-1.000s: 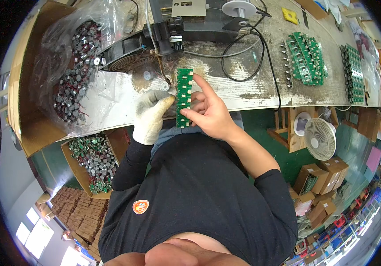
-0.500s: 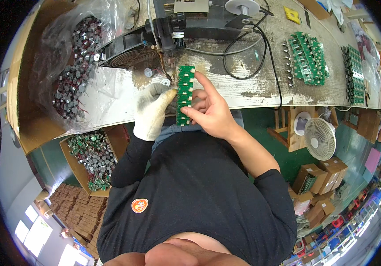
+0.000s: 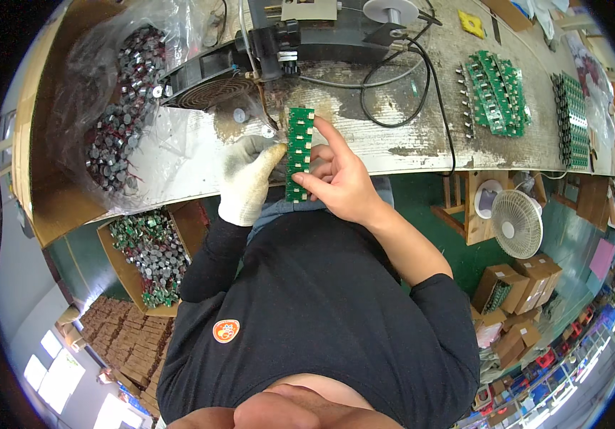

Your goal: The person solders electronic components onto printed circuit boards using a soldering iron and solder wire, with a fume extractor fan running nearby.

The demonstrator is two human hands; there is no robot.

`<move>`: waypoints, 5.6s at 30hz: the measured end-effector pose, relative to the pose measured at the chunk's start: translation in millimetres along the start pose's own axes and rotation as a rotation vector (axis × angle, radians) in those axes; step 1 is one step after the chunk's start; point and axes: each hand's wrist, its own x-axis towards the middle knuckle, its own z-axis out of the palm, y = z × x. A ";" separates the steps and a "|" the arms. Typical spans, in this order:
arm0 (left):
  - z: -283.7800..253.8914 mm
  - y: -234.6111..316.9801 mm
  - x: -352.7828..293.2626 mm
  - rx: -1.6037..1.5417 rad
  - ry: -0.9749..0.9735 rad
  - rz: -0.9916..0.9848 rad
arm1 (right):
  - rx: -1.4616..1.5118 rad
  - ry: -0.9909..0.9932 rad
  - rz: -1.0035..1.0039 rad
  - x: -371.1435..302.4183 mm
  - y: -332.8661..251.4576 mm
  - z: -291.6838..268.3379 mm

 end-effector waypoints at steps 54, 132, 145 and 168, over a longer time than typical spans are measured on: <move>-187.1 37.3 64.0 0.033 0.614 0.270 | 0.014 0.046 -0.061 6.2 1.8 -2.2; -11.9 19.8 -24.3 0.287 -0.038 0.165 | 0.057 0.034 0.041 4.3 -10.1 -1.0; -0.1 15.1 -16.3 0.080 -0.015 0.067 | 0.073 0.012 0.024 3.9 -8.7 -4.8; -5.0 15.4 -26.1 0.512 -0.125 0.541 | 0.069 0.020 0.056 4.9 -8.3 -4.0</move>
